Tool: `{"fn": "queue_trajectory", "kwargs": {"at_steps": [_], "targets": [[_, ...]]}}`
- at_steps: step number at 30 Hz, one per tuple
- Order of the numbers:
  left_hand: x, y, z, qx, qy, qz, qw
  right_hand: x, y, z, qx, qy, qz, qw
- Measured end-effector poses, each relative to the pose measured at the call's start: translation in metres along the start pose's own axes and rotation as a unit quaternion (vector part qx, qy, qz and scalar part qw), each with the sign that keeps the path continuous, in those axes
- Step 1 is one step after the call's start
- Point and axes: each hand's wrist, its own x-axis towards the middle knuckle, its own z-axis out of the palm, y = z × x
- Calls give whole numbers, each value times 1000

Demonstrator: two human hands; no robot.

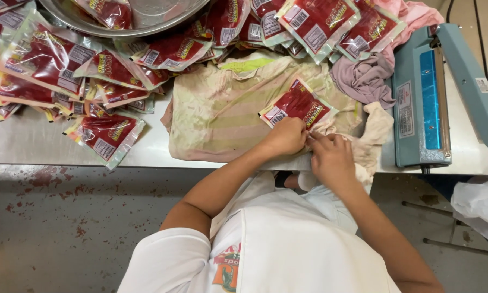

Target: The person wipes individual plastic packets of food using a cloth, handling them one at a time from a large pile and moving them aside after cleaning.

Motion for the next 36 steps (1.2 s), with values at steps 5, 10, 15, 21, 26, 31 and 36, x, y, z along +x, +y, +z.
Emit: {"fn": "queue_trajectory", "kwargs": {"at_steps": [5,10,15,21,26,31,36], "targets": [[-17,12,-16,-33,24,11,999,6,39,-7,-276,-147,74,947],[-7,5,-13,-35,23,27,999,-9,15,6,-212,-199,30,956],[-52,22,-30,-62,12,70,996,4,38,-6,-254,-181,50,949],[-66,-20,34,102,182,192,959,-7,20,-11,6,-273,97,957],[-64,-25,40,136,255,278,916,-8,27,-11,-207,-251,2,946],[-60,-27,35,110,232,291,922,9,36,-16,-205,-195,32,959],[-65,-20,26,106,217,303,922,-28,22,-8,-111,-222,-46,968]]}}
